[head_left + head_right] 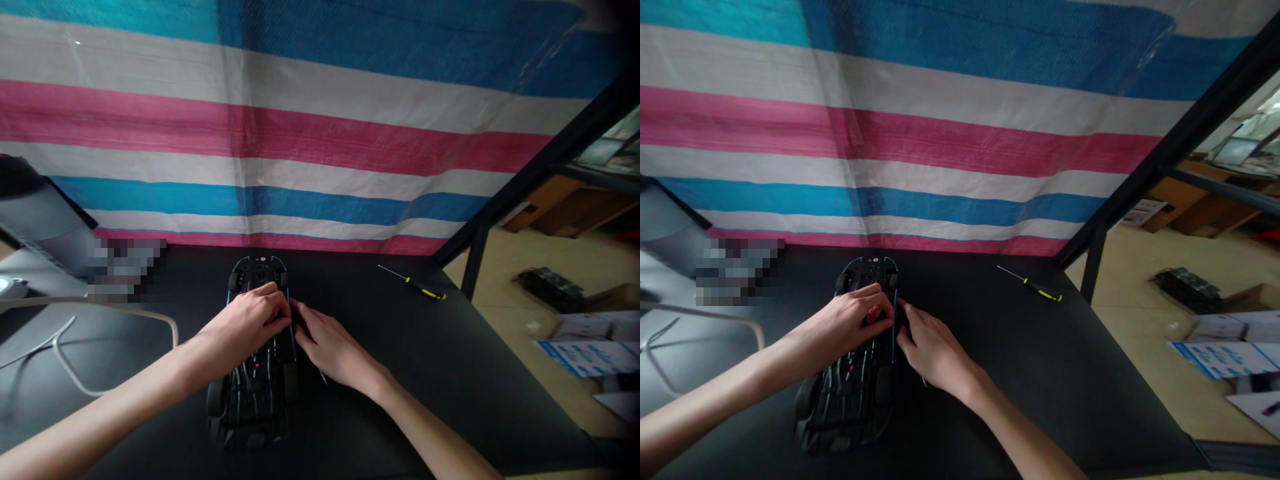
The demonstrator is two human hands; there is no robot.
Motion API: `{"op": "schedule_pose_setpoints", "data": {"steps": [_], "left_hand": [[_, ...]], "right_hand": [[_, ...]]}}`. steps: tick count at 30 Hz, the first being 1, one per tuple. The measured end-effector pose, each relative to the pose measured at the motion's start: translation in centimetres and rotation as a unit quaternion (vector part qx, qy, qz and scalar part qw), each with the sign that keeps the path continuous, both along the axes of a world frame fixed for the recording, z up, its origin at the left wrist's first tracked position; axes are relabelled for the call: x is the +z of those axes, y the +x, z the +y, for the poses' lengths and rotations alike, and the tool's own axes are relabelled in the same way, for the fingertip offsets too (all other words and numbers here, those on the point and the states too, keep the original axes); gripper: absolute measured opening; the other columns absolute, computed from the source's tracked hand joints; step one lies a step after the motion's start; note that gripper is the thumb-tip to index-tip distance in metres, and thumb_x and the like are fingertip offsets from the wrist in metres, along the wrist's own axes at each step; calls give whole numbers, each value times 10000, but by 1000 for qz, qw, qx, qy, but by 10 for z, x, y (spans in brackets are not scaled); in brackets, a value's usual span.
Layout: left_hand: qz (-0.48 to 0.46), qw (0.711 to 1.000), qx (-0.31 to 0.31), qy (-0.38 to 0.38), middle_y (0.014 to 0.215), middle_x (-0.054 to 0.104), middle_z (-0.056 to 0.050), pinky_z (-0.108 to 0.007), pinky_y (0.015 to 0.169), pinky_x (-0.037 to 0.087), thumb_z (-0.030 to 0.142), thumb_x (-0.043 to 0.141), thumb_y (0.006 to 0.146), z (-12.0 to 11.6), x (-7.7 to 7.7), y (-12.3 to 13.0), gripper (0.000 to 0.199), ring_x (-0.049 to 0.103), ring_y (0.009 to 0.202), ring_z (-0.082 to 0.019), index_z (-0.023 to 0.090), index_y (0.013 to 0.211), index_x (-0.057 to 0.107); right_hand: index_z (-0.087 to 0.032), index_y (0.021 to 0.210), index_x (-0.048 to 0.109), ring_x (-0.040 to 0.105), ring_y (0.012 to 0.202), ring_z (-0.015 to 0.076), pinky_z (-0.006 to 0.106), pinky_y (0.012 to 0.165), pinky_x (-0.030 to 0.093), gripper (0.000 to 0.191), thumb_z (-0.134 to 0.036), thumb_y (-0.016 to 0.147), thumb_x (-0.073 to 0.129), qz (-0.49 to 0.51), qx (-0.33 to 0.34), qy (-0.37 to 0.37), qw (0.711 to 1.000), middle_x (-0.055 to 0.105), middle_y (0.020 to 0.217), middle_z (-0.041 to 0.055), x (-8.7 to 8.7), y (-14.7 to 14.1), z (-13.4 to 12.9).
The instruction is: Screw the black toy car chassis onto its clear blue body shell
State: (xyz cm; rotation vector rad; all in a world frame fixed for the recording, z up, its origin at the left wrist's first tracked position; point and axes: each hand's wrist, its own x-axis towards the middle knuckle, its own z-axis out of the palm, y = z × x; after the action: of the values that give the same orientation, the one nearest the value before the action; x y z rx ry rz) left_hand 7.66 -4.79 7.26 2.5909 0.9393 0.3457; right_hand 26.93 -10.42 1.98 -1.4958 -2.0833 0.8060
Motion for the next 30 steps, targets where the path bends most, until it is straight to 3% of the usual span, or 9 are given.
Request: {"op": "schedule_pose_setpoints", "data": {"steps": [6,9,14,18,21,23,25,28,30], "left_hand": [[37,999,-16,21,951,652,-42,-276,747,502,198,614,939,10,-5,1,67,658,808,-160,147,921,653],[80,990,-57,101,896,638,-43,-269,726,482,161,597,933,16,-11,1,65,647,807,-162,143,893,645],[214,919,-156,291,898,598,-75,-309,673,430,57,636,863,9,-2,5,140,598,920,-244,187,813,630],[281,886,-156,333,897,599,-88,-348,672,419,61,645,851,-2,13,12,154,580,915,-281,203,798,620],[300,871,-173,349,949,602,-99,-375,727,433,65,640,837,-1,14,10,147,569,975,-307,208,866,622],[282,878,-183,341,956,593,-99,-380,740,432,66,604,856,6,9,5,150,566,993,-309,208,903,614],[236,907,-174,303,962,585,-93,-369,746,429,42,554,876,13,3,-1,175,571,999,-295,205,915,605],[125,966,-142,178,999,589,-62,-309,741,441,-1,510,890,21,1,-8,220,603,946,-216,193,953,592],[66,987,-110,100,1021,600,-33,-258,719,459,60,508,948,21,3,-11,164,621,863,-149,186,1024,578]], "right_hand": [[-167,1516,433,577,1323,244,409,1125,446,503,-218,1016,427,16,0,-1,1000,609,1417,136,1,-1,-1],[-163,1503,451,573,1329,240,398,1131,440,495,-200,1010,442,25,1,9,1000,585,1450,136,0,-1,-1],[-190,1482,475,588,1311,232,388,1117,455,484,-185,999,457,42,5,20,999,615,1419,112,0,0,0],[-187,1487,471,615,1276,235,380,1091,475,488,-191,1000,448,38,7,15,999,642,1379,112,1,0,0],[-156,1499,459,604,1293,246,386,1105,465,500,-191,999,450,29,6,17,999,627,1397,134,0,0,-1],[-143,1505,451,584,1319,249,393,1126,449,505,-199,1003,451,24,4,20,1000,609,1420,145,-1,0,-1],[-147,1513,442,568,1338,248,398,1136,442,509,-206,1007,448,21,4,19,1000,590,1445,144,-1,0,-1],[-154,1515,438,556,1351,250,409,1143,436,510,-213,1009,441,14,0,11,1000,574,1466,137,1,-1,-1],[-158,1518,435,560,1346,250,411,1145,435,511,-216,1010,436,10,-1,2,1000,579,1460,134,3,-1,-1]]}}
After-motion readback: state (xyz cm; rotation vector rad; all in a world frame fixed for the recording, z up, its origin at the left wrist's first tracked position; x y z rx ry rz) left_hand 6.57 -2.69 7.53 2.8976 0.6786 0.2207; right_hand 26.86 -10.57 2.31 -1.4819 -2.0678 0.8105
